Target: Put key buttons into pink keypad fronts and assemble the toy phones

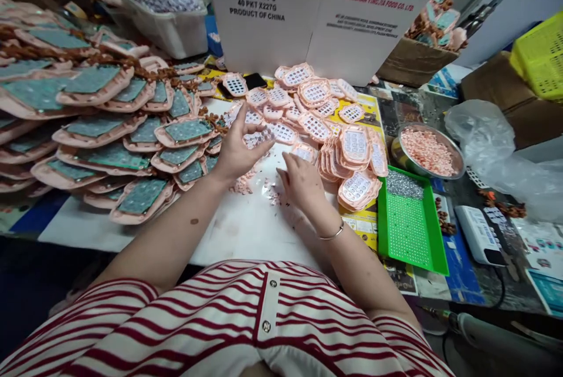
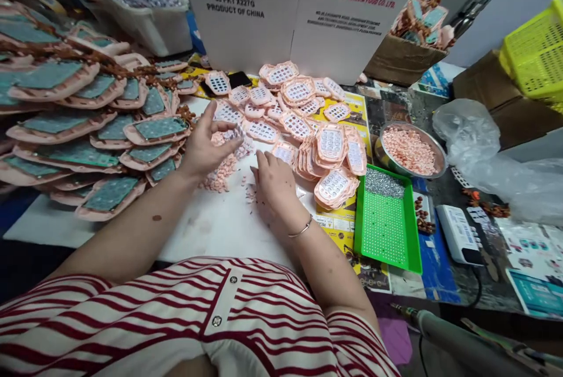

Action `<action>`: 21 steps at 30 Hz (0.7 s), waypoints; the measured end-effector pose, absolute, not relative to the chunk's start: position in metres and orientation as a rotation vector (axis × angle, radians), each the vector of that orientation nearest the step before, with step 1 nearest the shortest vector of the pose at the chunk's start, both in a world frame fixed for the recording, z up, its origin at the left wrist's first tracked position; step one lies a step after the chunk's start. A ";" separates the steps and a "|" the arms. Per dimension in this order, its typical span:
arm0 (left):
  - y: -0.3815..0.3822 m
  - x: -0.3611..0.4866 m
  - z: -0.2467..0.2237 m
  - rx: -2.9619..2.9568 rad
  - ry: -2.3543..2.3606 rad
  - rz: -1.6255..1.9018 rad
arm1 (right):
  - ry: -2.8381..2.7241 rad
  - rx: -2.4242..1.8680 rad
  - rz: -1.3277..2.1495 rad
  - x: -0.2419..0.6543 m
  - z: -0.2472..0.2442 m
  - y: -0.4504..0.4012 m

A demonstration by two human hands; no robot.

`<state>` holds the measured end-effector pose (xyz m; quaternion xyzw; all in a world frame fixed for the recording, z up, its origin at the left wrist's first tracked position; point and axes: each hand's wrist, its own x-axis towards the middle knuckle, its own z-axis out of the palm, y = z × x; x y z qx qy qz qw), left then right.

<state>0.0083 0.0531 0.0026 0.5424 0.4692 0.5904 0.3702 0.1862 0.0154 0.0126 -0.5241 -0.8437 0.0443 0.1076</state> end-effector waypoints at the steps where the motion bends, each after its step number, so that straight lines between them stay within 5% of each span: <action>1: 0.049 0.008 0.005 1.270 1.120 1.528 | -2.406 -1.425 0.249 0.181 0.016 0.015; 13: 0.025 0.008 0.001 0.736 0.984 1.495 | -1.305 -1.120 1.311 0.155 0.007 0.020; 17: 0.047 0.007 -0.006 1.047 1.158 1.584 | -1.177 -1.091 1.296 0.172 -0.001 0.006; 21: 0.090 0.021 -0.006 1.850 1.550 1.094 | -1.041 -1.024 1.355 0.182 -0.011 -0.005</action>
